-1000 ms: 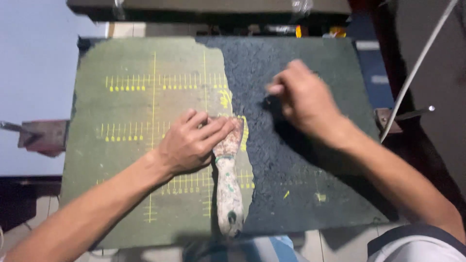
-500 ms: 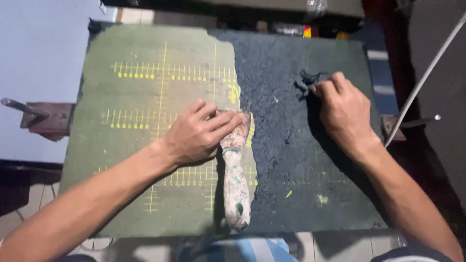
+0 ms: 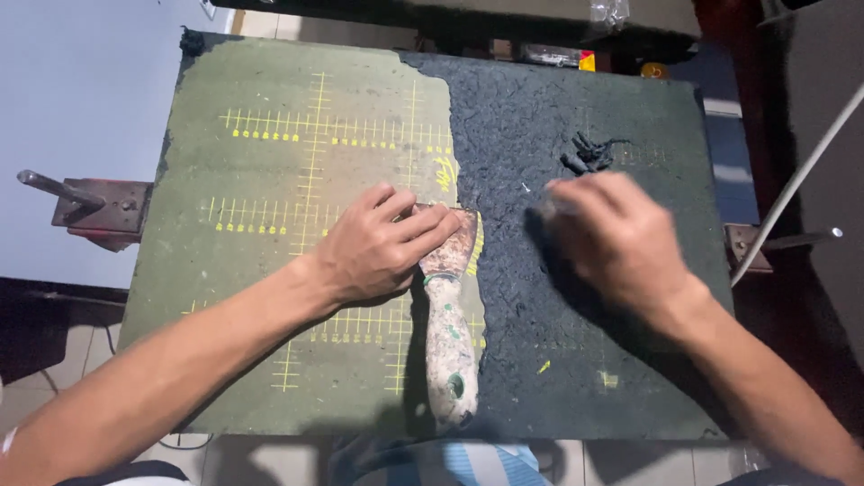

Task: Cleaning residue from a printing platen using a putty knife and fingers

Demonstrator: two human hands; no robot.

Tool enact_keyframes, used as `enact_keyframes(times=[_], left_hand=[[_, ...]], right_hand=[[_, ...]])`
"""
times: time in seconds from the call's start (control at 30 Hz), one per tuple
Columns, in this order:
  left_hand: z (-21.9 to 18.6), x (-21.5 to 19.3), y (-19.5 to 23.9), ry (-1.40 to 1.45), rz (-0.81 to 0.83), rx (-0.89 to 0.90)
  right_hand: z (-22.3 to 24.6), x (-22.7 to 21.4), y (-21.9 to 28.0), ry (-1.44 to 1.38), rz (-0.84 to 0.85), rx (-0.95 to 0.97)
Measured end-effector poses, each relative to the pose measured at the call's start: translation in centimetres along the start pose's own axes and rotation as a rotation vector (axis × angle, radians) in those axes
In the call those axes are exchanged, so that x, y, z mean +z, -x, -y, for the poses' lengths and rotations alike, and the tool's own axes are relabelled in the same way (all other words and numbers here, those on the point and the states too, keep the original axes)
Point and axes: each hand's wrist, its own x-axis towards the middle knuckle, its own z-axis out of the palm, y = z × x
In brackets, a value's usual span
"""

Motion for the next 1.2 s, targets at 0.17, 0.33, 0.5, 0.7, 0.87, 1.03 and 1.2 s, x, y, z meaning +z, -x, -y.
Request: enact_keyframes(times=[0.17, 0.33, 0.5, 0.7, 0.87, 1.03, 1.2], left_hand=[[0.0, -0.9, -0.6, 0.027, 0.002, 0.004], [0.0, -1.0, -0.9, 0.043, -0.012, 0.013], [-0.1, -1.2, -1.0, 0.065, 0.009, -0.028], [-0.7, -1.2, -1.2, 0.404, 0.023, -0.294], [-2.2, -2.8, -2.8, 0.814, 0.084, -0.737], [-2.0, -2.4, -2.5, 0.797, 0.175, -0.824], [-2.3, -4.4, -4.2, 0.916, 0.482, -1.301]], right_hand=[[3.0, 2.4, -2.0, -0.083, 0.0, -0.162], [2.5, 3.1, -4.0, -0.116, -0.033, -0.289], [2.2, 3.5, -5.3, -0.367, 0.037, -0.286], [1.5, 4.1, -7.1, -0.738, 0.135, -0.166], [0.9, 4.7, -6.6, -0.875, 0.233, -0.038], [0.7, 5.2, -6.4, -0.895, 0.293, -0.027], [0.9, 5.4, -6.4, -0.888, 0.315, -0.012]])
